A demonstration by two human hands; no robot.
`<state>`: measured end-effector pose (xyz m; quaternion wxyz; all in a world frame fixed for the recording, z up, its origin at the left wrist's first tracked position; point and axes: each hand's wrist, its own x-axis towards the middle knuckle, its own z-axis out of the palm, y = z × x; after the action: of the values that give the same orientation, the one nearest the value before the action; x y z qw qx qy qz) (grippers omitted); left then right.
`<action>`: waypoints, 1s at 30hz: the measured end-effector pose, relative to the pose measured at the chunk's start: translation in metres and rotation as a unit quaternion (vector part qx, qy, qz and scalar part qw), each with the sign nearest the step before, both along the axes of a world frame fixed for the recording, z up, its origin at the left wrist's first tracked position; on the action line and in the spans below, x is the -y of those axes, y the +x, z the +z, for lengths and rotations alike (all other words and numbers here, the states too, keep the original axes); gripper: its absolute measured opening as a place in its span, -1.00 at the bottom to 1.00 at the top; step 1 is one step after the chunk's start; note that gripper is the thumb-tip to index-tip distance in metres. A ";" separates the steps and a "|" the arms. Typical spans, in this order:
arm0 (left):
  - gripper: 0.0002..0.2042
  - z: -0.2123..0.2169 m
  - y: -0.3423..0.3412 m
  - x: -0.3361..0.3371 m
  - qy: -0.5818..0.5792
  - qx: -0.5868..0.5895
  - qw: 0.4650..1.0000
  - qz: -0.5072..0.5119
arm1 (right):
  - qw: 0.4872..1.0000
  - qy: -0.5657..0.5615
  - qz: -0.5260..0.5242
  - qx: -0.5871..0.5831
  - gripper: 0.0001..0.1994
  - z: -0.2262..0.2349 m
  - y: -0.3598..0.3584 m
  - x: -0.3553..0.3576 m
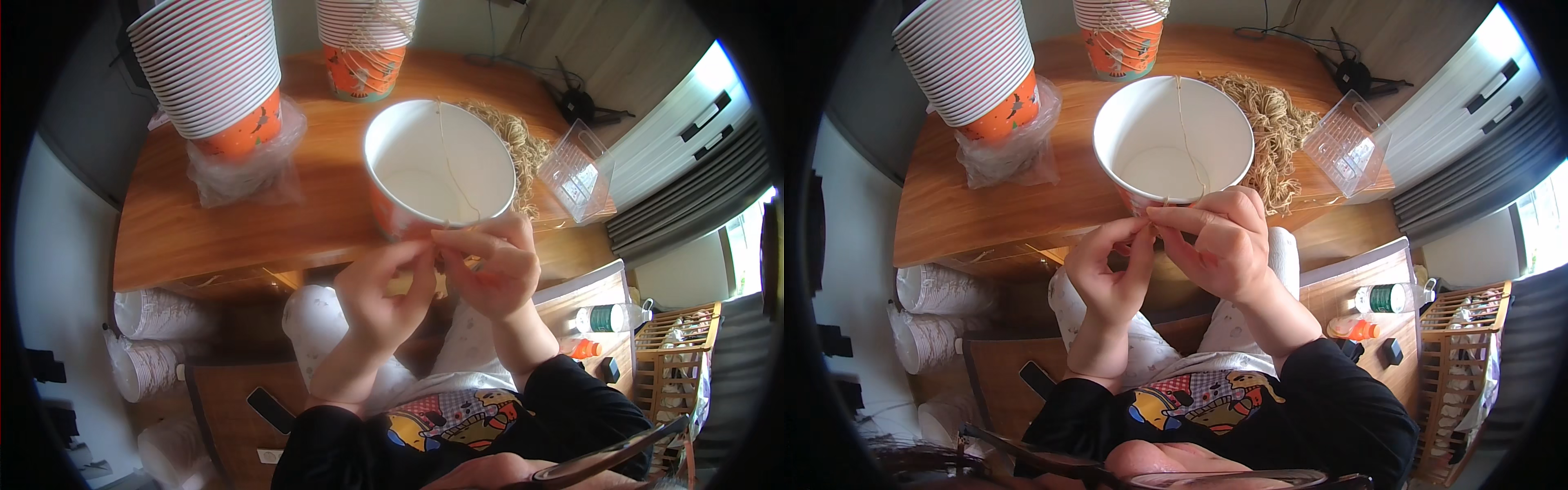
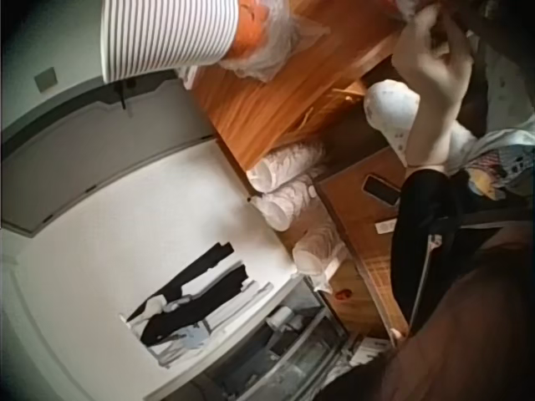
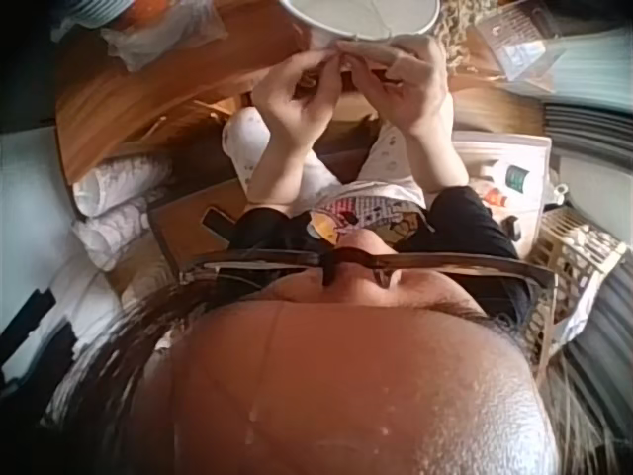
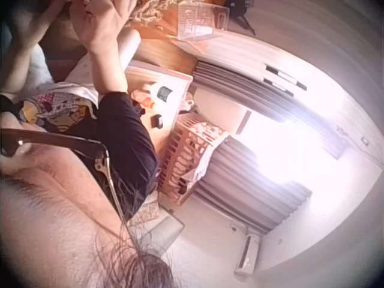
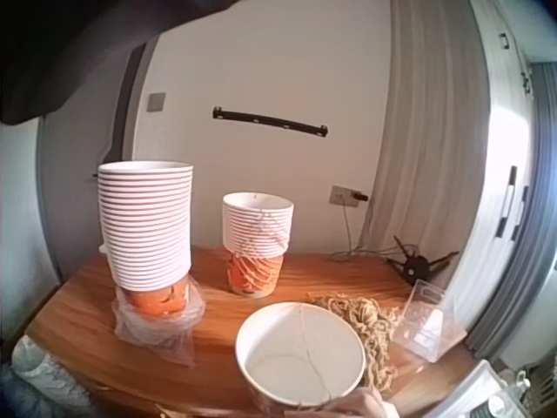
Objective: Attaching a twine handle to a decorative paper cup by threading it through pre-made holes and tying knots.
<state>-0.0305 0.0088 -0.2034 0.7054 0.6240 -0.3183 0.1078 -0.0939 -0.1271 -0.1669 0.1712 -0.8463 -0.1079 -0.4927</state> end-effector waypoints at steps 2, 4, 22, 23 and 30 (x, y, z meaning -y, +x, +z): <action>-0.90 0.000 0.001 -0.001 -0.007 -0.013 1.000 -0.021 | 1.000 -0.010 -0.006 -0.003 -0.56 0.004 0.000 -0.002; -0.91 0.001 0.001 -0.002 -0.014 -0.025 0.999 -0.042 | 1.000 -0.019 -0.012 -0.006 -0.58 0.007 0.000 -0.004; -0.89 0.004 0.000 0.004 0.039 0.143 0.987 0.068 | 0.999 0.014 -0.022 0.027 -0.61 -0.006 -0.003 -0.002; -0.88 0.004 0.000 0.005 0.043 0.150 0.985 0.070 | 0.998 0.053 -0.012 0.021 -0.61 -0.009 -0.004 -0.003; -0.95 0.011 -0.005 0.008 0.037 0.076 0.996 -0.005 | 0.934 0.349 0.072 0.024 -0.59 -0.039 -0.008 -0.009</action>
<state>-0.0357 0.0013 -0.1927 0.6560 0.6384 -0.3778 0.1392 -0.1020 -0.1180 -0.2062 0.4883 -0.7114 0.0059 -0.5054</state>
